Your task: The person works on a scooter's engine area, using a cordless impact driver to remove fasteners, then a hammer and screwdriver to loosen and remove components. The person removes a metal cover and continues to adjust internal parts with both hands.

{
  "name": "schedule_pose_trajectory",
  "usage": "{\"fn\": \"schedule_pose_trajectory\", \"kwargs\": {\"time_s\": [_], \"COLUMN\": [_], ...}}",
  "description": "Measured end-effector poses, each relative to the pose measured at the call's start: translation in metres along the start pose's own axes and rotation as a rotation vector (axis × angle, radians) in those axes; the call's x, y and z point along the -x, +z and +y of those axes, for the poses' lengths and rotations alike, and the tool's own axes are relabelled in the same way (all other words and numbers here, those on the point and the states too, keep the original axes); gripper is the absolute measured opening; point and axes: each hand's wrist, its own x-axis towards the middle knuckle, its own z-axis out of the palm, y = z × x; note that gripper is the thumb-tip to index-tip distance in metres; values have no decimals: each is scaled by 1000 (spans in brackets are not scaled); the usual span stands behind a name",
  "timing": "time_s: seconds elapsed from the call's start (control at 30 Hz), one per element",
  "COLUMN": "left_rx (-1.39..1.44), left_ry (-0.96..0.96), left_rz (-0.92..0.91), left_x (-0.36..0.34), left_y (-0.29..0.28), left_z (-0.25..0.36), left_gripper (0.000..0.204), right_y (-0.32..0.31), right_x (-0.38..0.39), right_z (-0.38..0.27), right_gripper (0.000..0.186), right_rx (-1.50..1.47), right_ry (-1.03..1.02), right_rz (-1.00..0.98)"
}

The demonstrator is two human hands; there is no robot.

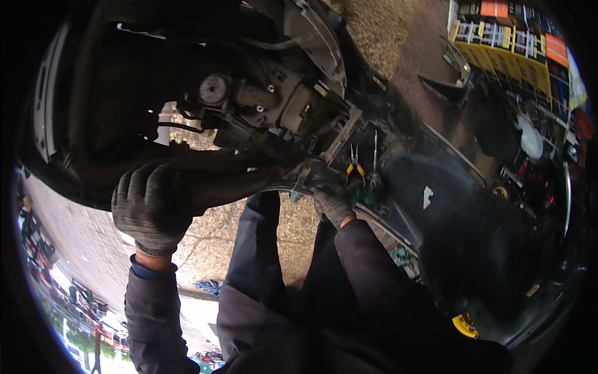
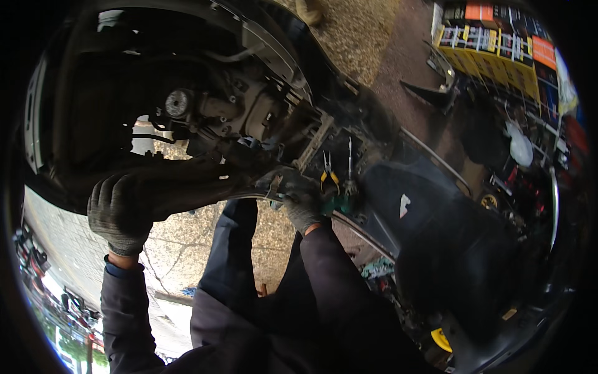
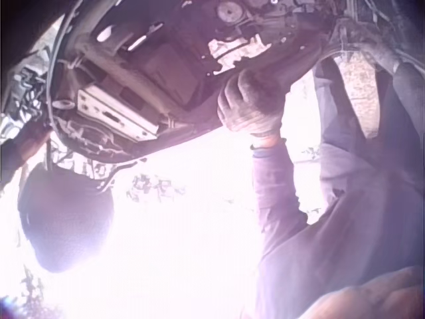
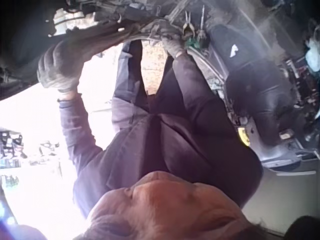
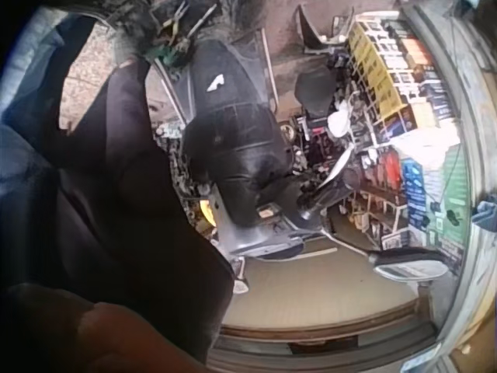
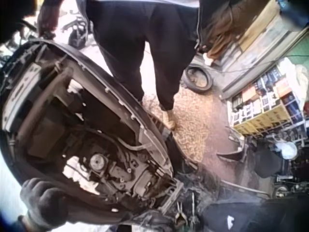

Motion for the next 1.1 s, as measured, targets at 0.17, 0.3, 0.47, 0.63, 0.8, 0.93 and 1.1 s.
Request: {"fn": "schedule_pose_trajectory", "kwargs": {"time_s": [0.17,0.3,0.47,0.63,0.8,0.93,1.1], "left_rx": [-30,2,25,3,-78,-156,-172], "left_ry": [70,93,73,20,85,98,59], "left_rz": [13,47,80,150,282,222,163], "left_x": [-3,0,3,8,10,12,14], "left_y": [-1,3,3,5,16,21,20], "left_z": [-1,-3,-3,2,-4,-11,-10], "left_gripper": [16,18,19,10,16,19,18], "right_y": [-9,10,47,85,118,141,164], "right_x": [74,99,109,99,90,87,87], "right_z": [49,76,84,75,102,133,150], "right_gripper": [16,18,19,22,21,21,18], "right_rx": [-519,-390,-442,-408,-579,-623,-661], "right_ry": [733,702,680,655,569,526,571], "right_rz": [195,185,59,-29,-51,36,11]}}
